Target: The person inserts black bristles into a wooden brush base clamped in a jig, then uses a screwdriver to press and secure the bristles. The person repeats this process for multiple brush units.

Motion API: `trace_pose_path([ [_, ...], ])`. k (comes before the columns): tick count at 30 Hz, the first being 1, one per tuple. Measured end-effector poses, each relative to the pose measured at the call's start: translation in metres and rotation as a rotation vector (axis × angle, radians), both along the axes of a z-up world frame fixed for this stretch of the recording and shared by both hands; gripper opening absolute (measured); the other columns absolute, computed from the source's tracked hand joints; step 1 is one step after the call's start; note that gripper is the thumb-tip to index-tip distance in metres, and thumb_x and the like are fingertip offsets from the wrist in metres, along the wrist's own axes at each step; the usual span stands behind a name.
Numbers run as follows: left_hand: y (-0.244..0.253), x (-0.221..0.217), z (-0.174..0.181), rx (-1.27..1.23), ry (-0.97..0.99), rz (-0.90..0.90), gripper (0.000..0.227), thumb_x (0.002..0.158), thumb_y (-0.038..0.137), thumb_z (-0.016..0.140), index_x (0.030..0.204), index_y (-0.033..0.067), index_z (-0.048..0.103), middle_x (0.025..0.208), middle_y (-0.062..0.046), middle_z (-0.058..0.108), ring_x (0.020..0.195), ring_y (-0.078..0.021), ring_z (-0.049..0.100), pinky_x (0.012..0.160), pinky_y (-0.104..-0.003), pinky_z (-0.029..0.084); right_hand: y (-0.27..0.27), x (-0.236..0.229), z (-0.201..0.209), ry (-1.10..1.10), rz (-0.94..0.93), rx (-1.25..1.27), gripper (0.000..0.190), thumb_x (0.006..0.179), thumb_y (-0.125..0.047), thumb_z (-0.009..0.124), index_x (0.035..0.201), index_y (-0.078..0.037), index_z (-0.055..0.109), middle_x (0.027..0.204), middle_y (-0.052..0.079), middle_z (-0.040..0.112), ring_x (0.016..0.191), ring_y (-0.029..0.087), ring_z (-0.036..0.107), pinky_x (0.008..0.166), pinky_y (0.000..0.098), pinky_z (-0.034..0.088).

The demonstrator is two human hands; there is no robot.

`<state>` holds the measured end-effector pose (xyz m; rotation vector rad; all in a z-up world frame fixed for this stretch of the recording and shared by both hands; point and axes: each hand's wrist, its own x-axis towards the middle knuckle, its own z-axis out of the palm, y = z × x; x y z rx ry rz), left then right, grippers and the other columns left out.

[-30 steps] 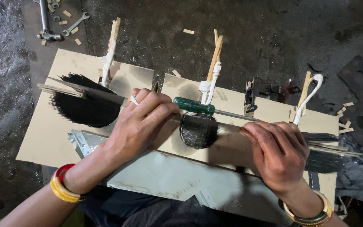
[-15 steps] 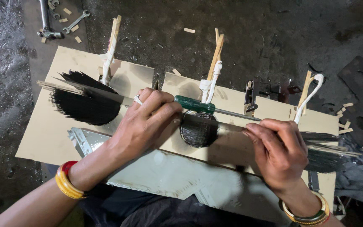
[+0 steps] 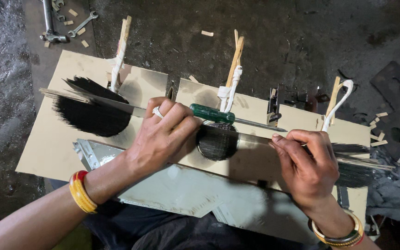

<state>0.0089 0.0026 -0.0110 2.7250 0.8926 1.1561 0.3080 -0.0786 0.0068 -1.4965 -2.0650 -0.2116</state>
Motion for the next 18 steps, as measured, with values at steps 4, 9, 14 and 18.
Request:
trace_pose_path([
  [4,0.0005,-0.0001,0.0019,0.0,0.01,-0.006,0.032,0.076,0.008,0.08,0.104,0.008,0.065,0.1,-0.006,0.056,0.093,-0.0249,0.056,0.098,-0.042,0.042,-0.0011,0.0019,-0.0032,-0.003,-0.015,0.008,0.012,0.09,-0.01,0.086,0.097,-0.007,0.076,0.1,0.004,0.063,0.091,0.022,0.063,0.077,0.0357,0.051],
  [9,0.0017,0.0007,0.0047,-0.008,0.049,-0.04,0.039,0.072,0.012,0.08,0.107,0.0065,0.064,0.099,-0.008,0.054,0.094,-0.0262,0.054,0.098,-0.043,0.042,-0.0013,0.0035,-0.0039,0.0,-0.022,0.011,0.012,0.09,-0.01,0.086,0.097,-0.007,0.077,0.099,0.004,0.063,0.09,0.022,0.062,0.076,0.0354,0.05],
  [14,0.0008,0.0009,0.0051,0.005,0.082,-0.029,0.041,0.073,0.013,0.079,0.11,0.0058,0.064,0.1,-0.008,0.053,0.095,-0.0261,0.054,0.098,-0.043,0.042,-0.0016,0.0032,-0.0032,0.01,-0.019,0.002,0.013,0.089,-0.009,0.087,0.095,-0.006,0.076,0.096,0.004,0.064,0.088,0.022,0.062,0.073,0.0345,0.049],
  [18,0.0001,0.0019,0.0045,0.017,0.093,-0.007,0.04,0.074,0.014,0.078,0.111,0.0064,0.064,0.099,-0.007,0.053,0.095,-0.0252,0.054,0.098,-0.042,0.042,-0.0012,0.003,-0.0036,0.019,-0.014,0.023,0.012,0.089,-0.008,0.086,0.096,-0.006,0.076,0.097,0.005,0.064,0.088,0.022,0.062,0.074,0.0344,0.049],
])
